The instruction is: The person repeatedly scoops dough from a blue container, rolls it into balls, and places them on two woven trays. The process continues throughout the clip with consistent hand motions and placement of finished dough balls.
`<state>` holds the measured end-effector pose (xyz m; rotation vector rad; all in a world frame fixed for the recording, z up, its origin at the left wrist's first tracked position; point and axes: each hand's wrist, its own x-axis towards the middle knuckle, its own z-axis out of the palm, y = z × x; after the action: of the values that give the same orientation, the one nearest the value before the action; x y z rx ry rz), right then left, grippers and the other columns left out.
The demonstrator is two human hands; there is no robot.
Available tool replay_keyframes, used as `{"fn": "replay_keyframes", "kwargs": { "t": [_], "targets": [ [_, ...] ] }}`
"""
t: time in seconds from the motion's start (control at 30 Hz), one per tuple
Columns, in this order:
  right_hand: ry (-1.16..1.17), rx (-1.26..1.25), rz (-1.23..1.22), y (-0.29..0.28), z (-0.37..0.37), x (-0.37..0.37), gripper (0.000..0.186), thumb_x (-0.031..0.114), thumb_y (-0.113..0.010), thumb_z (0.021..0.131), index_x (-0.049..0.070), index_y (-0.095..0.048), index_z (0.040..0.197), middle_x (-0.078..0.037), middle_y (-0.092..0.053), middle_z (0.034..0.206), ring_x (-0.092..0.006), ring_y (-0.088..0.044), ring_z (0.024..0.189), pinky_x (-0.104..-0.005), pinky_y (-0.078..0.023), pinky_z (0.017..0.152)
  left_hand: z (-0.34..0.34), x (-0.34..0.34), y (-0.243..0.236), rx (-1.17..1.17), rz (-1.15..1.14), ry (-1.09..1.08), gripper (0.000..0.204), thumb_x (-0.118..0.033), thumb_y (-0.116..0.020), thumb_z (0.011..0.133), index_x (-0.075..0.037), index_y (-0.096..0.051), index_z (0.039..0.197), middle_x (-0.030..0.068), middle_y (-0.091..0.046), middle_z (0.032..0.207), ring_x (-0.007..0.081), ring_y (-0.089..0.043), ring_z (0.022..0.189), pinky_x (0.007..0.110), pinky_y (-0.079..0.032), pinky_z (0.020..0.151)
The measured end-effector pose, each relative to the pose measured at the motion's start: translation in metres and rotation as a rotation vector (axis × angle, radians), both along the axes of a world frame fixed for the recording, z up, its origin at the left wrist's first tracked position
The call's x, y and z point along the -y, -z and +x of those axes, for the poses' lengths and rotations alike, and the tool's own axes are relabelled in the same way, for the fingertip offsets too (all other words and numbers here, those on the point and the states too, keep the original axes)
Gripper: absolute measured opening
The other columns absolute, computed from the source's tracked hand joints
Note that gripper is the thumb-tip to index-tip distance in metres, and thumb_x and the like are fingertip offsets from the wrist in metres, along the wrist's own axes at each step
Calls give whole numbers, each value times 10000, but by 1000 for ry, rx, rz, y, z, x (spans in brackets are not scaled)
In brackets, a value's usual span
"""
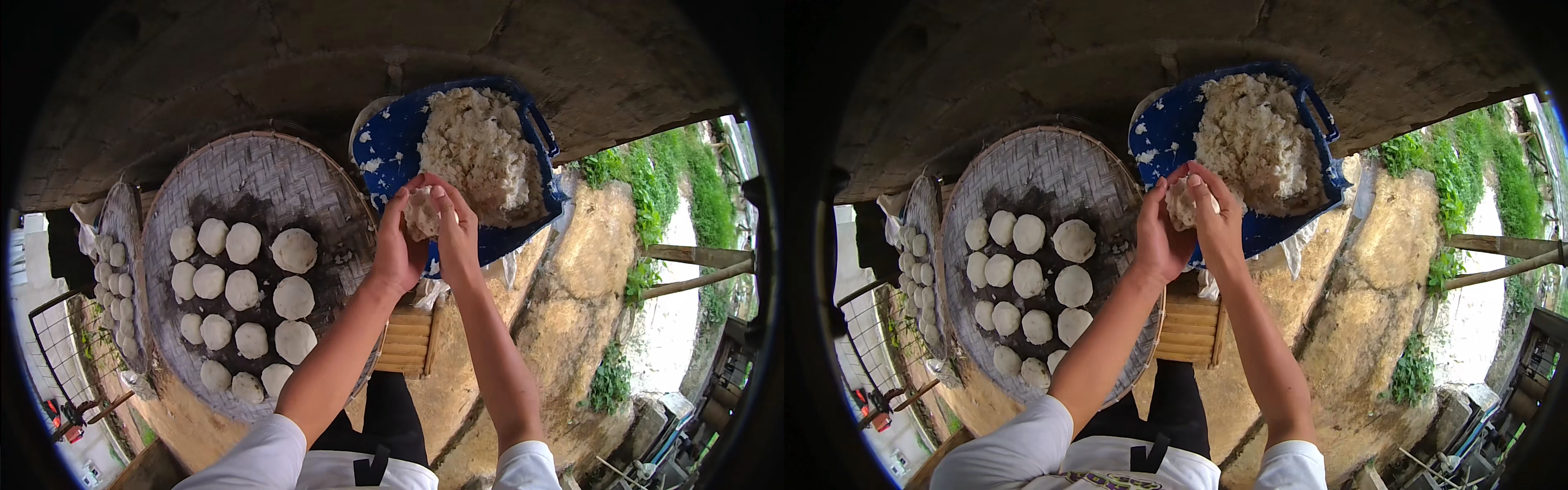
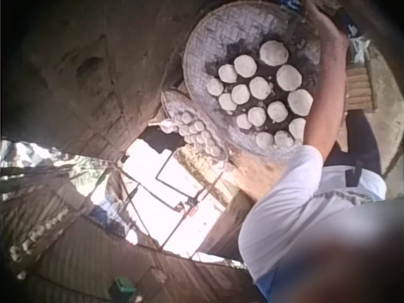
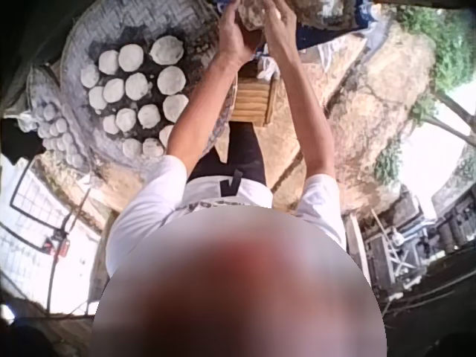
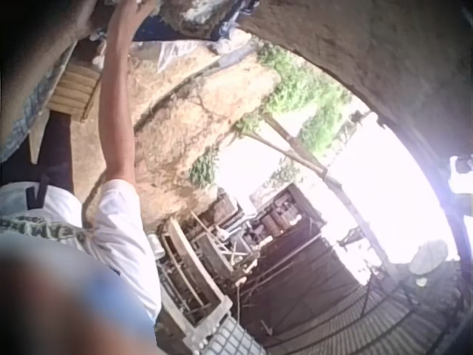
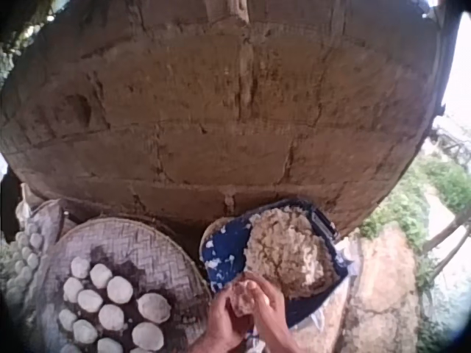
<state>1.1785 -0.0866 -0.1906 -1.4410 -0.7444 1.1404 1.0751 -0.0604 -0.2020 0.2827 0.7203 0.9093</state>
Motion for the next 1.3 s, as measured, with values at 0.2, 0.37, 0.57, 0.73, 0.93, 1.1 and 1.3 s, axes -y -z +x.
{"fn": "replay_keyframes", "kwargs": {
  "t": [0.2,0.37,0.57,0.73,0.93,1.1,1.3],
  "targets": [
    [295,-215,106,-20,-35,33,569,445,-525,1076,-2,-561,1426,-152,-599,1398,-243,-577,1286,-404,-435,1115,-3,7,-34,-218,159,1,633,-526,-380,1095,-79,-388,1544,122,-553,1469,236,-506,1367,404,-390,1157],
    [272,43,300,-51,-29,37,627,483,-489,1067,-45,-566,1396,-184,-567,1450,-286,-562,1324,-420,-431,1139,-25,13,-70,168,-63,154,744,-660,-361,1050,-171,-280,1606,116,-476,1529,255,-486,1387,407,-403,1152],
    [281,-422,178,-87,-110,71,536,391,-481,1101,-25,-512,1439,-153,-585,1400,-228,-585,1265,-384,-446,1107,-59,39,-100,-116,267,-107,675,-507,-339,1102,22,-380,1519,224,-426,1565,300,-407,1455,416,-312,1219],
    [-5,-282,245,-139,-140,92,531,369,-562,1053,-19,-530,1413,-158,-621,1355,-220,-606,1238,-379,-471,1073,-139,67,-143,38,118,147,706,-565,-421,1062,-42,-380,1536,161,-523,1436,245,-510,1342,423,-427,1138],
    [262,-365,289,-183,-286,146,584,415,-546,1035,-36,-512,1405,-174,-623,1318,-263,-602,1225,-419,-467,1086,-250,129,-193,125,141,-198,638,-559,-399,1044,-47,-488,1415,183,-509,1498,324,-428,1449,498,-370,1189],
    [-39,-363,394,-220,-396,189,483,374,-523,1048,-64,-667,1191,-174,-699,1153,-234,-643,1102,-375,-476,1023,-403,185,-232,196,88,-94,692,-588,-408,1045,-73,-409,1508,162,-506,1505,276,-486,1384,466,-426,1142],
    [-60,-572,317,-246,-563,253,504,363,-419,1093,-45,-596,1329,-144,-633,1276,-225,-606,1192,-349,-484,1037,-540,258,-266,12,135,-501,555,-498,-400,1033,-59,-486,1361,154,-563,1413,280,-552,1287,467,-455,1109]
  ]
}}
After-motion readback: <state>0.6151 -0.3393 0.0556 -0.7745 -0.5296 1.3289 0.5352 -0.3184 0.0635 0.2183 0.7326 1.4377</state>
